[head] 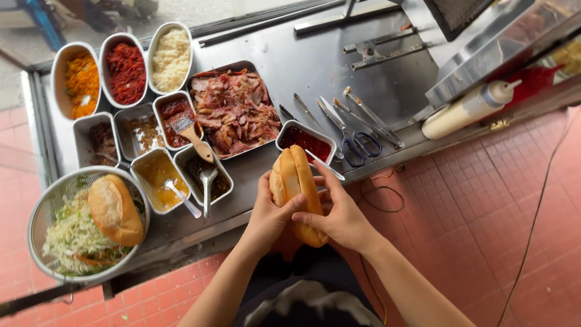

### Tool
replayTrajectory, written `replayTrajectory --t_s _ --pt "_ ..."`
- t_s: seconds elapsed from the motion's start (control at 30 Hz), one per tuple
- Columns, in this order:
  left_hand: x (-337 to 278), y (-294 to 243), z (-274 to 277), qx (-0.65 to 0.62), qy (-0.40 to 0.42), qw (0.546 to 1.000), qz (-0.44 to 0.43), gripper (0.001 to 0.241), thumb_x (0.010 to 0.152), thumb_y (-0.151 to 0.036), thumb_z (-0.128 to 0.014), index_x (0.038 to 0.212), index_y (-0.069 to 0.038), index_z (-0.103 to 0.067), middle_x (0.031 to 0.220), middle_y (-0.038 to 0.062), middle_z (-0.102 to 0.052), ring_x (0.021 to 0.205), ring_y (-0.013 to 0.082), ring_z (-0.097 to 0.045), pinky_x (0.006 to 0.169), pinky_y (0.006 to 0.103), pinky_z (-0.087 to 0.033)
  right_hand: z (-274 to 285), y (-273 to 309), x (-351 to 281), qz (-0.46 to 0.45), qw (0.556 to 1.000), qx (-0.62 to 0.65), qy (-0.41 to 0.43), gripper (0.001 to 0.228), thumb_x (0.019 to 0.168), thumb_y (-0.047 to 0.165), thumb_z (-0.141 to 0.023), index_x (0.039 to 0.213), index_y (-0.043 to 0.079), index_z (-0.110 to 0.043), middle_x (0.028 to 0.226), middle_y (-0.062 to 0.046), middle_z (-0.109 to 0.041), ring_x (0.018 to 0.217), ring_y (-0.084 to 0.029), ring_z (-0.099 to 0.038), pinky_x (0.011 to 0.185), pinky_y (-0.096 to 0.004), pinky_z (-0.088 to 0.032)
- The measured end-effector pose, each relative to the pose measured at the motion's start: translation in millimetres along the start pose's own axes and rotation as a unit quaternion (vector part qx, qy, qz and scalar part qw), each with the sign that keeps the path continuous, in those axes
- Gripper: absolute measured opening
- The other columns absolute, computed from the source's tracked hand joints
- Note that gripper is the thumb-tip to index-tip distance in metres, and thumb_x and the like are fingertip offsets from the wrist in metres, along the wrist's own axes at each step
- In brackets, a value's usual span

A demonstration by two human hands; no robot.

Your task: Prepare two sandwiches by cutting bread rolls, adding sauces, meat, and cabbage, and toasting them.

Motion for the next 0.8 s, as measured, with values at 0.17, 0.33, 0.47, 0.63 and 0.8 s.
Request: replayTrajectory --t_s 0.17,0.33,0.47,0.63,0.8 --pt "14 -14 19 0.121 0.058 0.988 -0.071 0.088 0.078 -0.026 -0.088 0.144 -0.002 -0.037 0.128 0.013 -0.064 0.115 0.0211 -0.066 0.093 0.034 -0.059 3 -6 2 0.007 0.999 0.031 0.012 0.084 0.09 0.011 -0.074 0.161 0.009 -0.029 0.14 -0.012 -0.059 0.123 -0.018 -0.06 0.104 -0.033 -0.052" --pt "15 -48 -12 0.278 -0.062 0.957 -0.057 0.086 0.073 -0.024 -0.088 0.143 -0.004 -0.043 0.119 0.012 -0.071 0.101 0.0194 -0.073 0.084 0.0325 -0.061 0 -25 22 0.078 0.992 -0.084 -0.053 0.073 0.093 0.003 -0.06 0.159 0.007 -0.031 0.143 -0.016 -0.058 0.13 -0.025 -0.059 0.109 -0.036 -0.048" --pt "25 -31 -41 0.219 -0.149 0.96 -0.092 0.082 0.076 -0.007 -0.076 0.147 -0.001 -0.034 0.12 0.015 -0.068 0.099 0.0176 -0.072 0.084 0.032 -0.059 7 -29 43 0.205 0.909 -0.331 -0.148 0.066 0.091 -0.001 -0.058 0.154 0.002 -0.041 0.139 -0.025 -0.06 0.127 -0.039 -0.059 0.108 -0.044 -0.046" --pt "38 -16 -28 0.172 -0.098 0.978 -0.062 0.075 0.078 0.002 -0.062 0.149 0.0 -0.04 0.125 0.015 -0.068 0.104 0.0187 -0.07 0.089 0.0332 -0.058 69 -56 83 0.03 0.974 -0.185 -0.127 0.036 0.1 0.013 -0.064 0.134 0.0 -0.061 0.114 -0.02 -0.072 0.104 -0.035 -0.07 0.086 -0.042 -0.056" --pt "43 -15 -22 -0.061 -0.032 0.996 0.055 0.069 0.076 0.006 -0.053 0.145 -0.002 -0.054 0.126 0.012 -0.071 0.107 0.0198 -0.071 0.091 0.0336 -0.06 91 -79 96 -0.189 0.946 0.262 -0.005 0.03 0.098 0.02 -0.069 0.117 -0.004 -0.067 0.104 -0.011 -0.074 0.087 -0.02 -0.073 0.076 -0.038 -0.061"
Point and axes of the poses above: each hand's wrist, its own x-axis towards the middle knuckle, its own z-axis out of the back of the hand, y = z × x, the point moved 2 cm from there along x, towards the middle knuckle
